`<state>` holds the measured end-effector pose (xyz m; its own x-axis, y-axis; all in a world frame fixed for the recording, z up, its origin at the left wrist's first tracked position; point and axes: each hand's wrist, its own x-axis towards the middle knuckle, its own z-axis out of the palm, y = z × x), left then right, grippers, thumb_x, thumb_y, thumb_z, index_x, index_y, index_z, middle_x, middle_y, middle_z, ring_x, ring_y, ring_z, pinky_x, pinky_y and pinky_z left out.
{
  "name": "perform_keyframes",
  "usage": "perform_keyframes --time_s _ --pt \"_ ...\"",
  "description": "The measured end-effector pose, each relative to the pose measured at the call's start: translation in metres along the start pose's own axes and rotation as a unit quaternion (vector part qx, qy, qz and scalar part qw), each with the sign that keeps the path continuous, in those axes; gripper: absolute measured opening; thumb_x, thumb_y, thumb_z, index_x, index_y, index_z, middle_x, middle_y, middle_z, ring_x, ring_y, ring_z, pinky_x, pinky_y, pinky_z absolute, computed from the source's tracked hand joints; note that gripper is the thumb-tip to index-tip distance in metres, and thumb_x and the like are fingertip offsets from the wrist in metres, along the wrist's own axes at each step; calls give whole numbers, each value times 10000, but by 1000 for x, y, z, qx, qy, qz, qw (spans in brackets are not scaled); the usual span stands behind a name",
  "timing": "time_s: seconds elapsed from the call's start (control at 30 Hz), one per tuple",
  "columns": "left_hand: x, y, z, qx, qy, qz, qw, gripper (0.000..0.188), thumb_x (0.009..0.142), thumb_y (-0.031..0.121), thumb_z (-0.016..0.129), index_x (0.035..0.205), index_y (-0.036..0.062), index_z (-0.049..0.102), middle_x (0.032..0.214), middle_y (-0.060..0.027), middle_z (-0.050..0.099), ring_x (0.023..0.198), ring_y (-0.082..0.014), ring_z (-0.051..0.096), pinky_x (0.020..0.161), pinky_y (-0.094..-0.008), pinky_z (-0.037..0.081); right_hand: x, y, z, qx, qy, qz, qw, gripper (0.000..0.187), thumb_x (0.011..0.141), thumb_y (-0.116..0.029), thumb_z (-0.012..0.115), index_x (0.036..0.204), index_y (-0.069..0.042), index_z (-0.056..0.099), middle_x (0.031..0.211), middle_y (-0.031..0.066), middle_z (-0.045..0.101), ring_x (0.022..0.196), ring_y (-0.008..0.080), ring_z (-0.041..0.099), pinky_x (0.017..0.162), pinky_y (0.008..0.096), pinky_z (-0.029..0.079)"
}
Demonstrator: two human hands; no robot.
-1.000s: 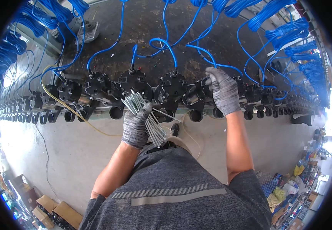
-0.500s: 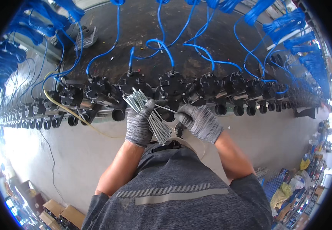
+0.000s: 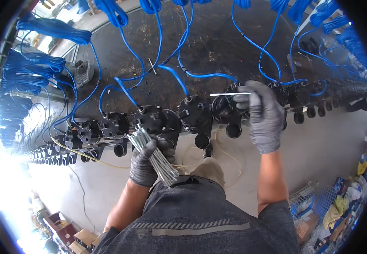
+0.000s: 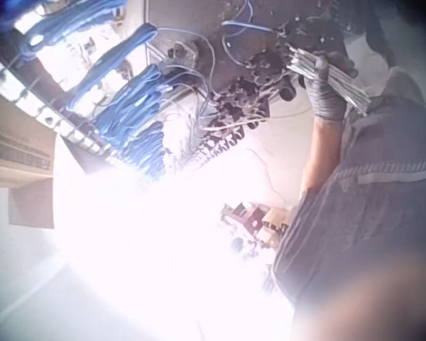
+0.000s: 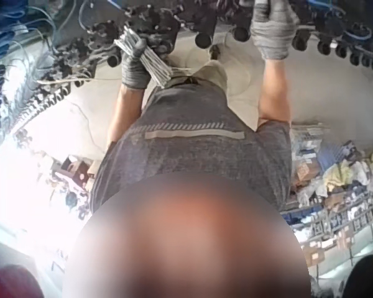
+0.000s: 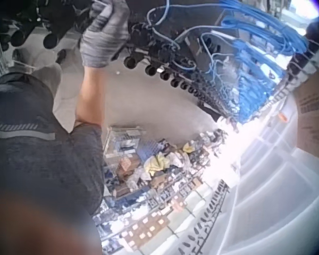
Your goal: Inserting metal rods into motor units on an industrial assembly line.
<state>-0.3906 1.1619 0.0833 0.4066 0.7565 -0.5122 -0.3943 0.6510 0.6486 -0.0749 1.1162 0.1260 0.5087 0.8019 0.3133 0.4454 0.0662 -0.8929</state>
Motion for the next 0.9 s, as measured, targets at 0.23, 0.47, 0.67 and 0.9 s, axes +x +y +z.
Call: perform_keyframes --time_s 0.23,0.47,0.67,0.9 --pt "-8 -28 38 -80 78 50 992 272 945 235 773 1181 157 662 1015 -57 709 841 -240 705 713 -415 613 38 51 27 36 -113 -56 991 184 1039 -63 576 1210 -60 644 1024 156 740 850 280 760 767 392 618" --pt "-17 -40 50 -64 107 103 987 285 955 254 761 1202 158 656 1042 -51 709 862 -246 693 756 -427 604 56 55 37 -71 -199 -191 959 254 972 -51 564 1221 -82 599 983 160 715 883 373 717 794 486 586" --pt "-14 -37 63 -66 106 135 983 301 973 280 731 1197 97 650 1104 -54 680 950 -226 660 856 -377 591 73 51 60 -224 -410 -238 852 254 987 -94 520 1214 -68 632 1104 157 724 1040 359 707 881 466 569" --pt "6 -37 59 -131 36 164 977 244 971 243 722 1169 127 638 1138 -88 643 1117 -300 651 1020 -490 549 8 20 19 -9 -371 -103 923 271 1028 -194 626 1261 -56 618 993 153 731 932 322 733 842 404 586"
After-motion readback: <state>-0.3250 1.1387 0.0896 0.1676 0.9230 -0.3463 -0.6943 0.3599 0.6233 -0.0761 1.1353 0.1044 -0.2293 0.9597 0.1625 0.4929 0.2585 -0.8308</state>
